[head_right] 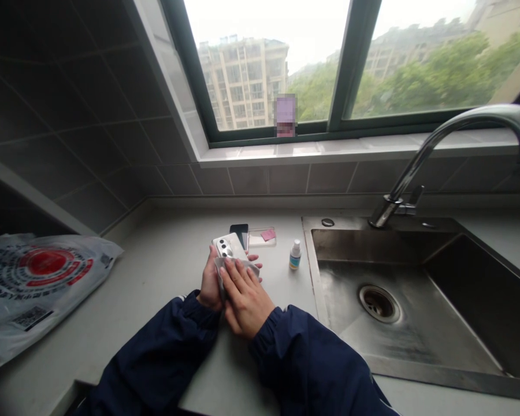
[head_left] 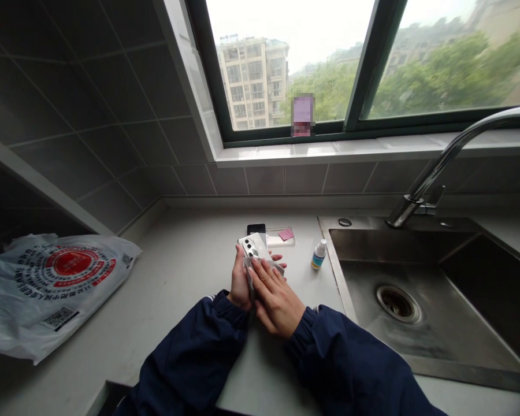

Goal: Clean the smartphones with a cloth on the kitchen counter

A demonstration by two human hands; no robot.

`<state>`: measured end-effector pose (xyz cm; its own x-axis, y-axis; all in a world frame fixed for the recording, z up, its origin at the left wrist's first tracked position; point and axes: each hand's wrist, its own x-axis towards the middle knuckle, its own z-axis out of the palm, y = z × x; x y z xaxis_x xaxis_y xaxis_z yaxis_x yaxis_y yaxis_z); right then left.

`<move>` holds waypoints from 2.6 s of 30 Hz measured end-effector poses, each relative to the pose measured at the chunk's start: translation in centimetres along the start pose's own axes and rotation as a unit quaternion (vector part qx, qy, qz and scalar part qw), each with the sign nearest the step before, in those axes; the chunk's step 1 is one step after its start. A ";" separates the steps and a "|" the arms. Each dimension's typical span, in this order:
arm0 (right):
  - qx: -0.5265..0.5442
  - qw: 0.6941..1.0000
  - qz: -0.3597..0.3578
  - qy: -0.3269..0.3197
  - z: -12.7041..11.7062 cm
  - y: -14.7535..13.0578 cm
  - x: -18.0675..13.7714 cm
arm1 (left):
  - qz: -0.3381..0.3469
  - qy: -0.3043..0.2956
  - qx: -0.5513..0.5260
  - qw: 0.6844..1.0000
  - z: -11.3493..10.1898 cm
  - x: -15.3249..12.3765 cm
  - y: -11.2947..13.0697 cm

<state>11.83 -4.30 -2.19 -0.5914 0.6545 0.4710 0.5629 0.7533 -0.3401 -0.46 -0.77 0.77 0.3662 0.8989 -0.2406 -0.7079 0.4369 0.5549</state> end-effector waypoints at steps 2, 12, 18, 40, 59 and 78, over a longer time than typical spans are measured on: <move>-0.003 1.000 0.005 0.009 0.1 0.0 0.0 | -0.023 -0.029 0.013 0.999 0.0 -0.1 -0.1; 0.001 0.999 0.032 0.043 0.2 -0.1 0.1 | -0.021 -0.014 -0.014 1.000 0.8 -0.3 -0.9; 0.000 0.999 0.035 0.028 0.0 -0.2 0.2 | -0.016 -0.018 -0.024 0.999 1.0 -0.4 -0.3; 0.023 0.999 0.040 -0.011 0.3 -0.3 0.1 | 0.049 0.050 -0.047 0.996 0.0 0.5 0.7; 0.066 0.996 0.054 0.004 0.5 -0.4 0.1 | 0.043 0.090 -0.029 0.995 -0.2 0.6 0.5; 0.046 0.997 0.065 0.010 0.6 -0.5 0.1 | 0.026 0.039 -0.003 0.999 -0.1 0.5 0.3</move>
<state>11.19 -4.57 -2.43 -0.5043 0.7467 0.4338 0.5786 0.6651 -0.4721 -0.52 -0.19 0.73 0.2801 0.9202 -0.2734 -0.7282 0.3892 0.5642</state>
